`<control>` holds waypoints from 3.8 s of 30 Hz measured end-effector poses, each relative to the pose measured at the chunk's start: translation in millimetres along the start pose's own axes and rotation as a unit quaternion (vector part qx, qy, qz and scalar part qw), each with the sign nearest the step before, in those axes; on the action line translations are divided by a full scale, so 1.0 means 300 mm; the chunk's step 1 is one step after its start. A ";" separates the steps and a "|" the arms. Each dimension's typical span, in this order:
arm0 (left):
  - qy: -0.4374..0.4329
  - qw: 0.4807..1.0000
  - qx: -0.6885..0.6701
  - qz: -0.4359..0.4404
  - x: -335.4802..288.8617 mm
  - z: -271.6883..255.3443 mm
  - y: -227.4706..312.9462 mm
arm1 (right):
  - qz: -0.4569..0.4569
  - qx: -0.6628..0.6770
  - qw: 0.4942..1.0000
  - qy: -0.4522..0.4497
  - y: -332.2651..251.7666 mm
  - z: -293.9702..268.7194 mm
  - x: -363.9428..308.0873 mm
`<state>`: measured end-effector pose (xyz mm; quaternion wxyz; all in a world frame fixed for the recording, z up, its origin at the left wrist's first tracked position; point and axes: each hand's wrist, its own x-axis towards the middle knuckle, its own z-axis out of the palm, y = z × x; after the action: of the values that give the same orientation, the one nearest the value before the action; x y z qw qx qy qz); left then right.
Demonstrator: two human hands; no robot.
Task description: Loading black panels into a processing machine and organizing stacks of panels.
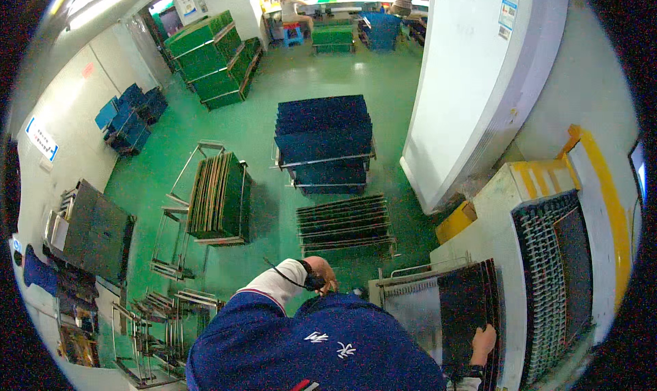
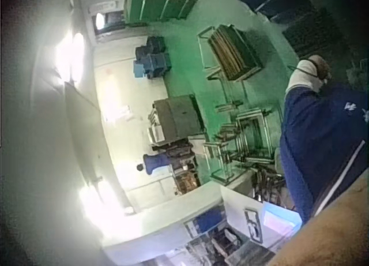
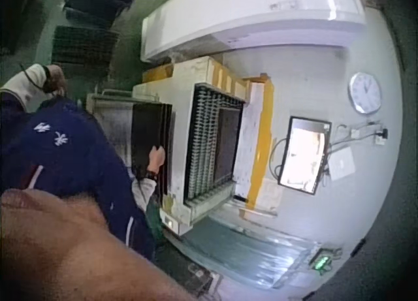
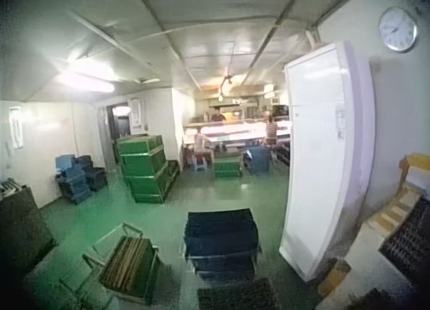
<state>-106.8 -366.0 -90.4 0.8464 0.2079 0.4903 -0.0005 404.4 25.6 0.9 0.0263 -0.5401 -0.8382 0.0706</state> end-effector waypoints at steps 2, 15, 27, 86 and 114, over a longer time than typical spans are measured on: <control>0.054 0.991 0.125 0.017 -0.103 0.094 0.037 | 0.002 0.008 1.000 -0.014 -0.024 -0.007 0.004; 0.017 0.991 0.129 -0.004 -0.022 0.004 0.000 | 0.037 0.021 0.999 -0.011 -0.079 -0.034 -0.019; 0.050 0.989 0.139 -0.013 -0.102 0.038 0.035 | 0.046 0.003 0.997 -0.054 -0.092 -0.074 0.015; -0.014 0.962 0.274 -0.013 -0.133 -0.064 0.195 | 0.132 -0.014 0.991 -0.008 -0.115 -0.051 0.036; 0.020 0.976 0.211 0.045 0.008 -0.048 0.192 | 0.056 -0.012 0.998 0.019 -0.122 -0.059 -0.017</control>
<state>-105.6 -307.7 -78.3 0.7726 0.4035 0.4864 -0.0615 375.8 7.6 24.0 0.0317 -0.5875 -0.8070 0.0512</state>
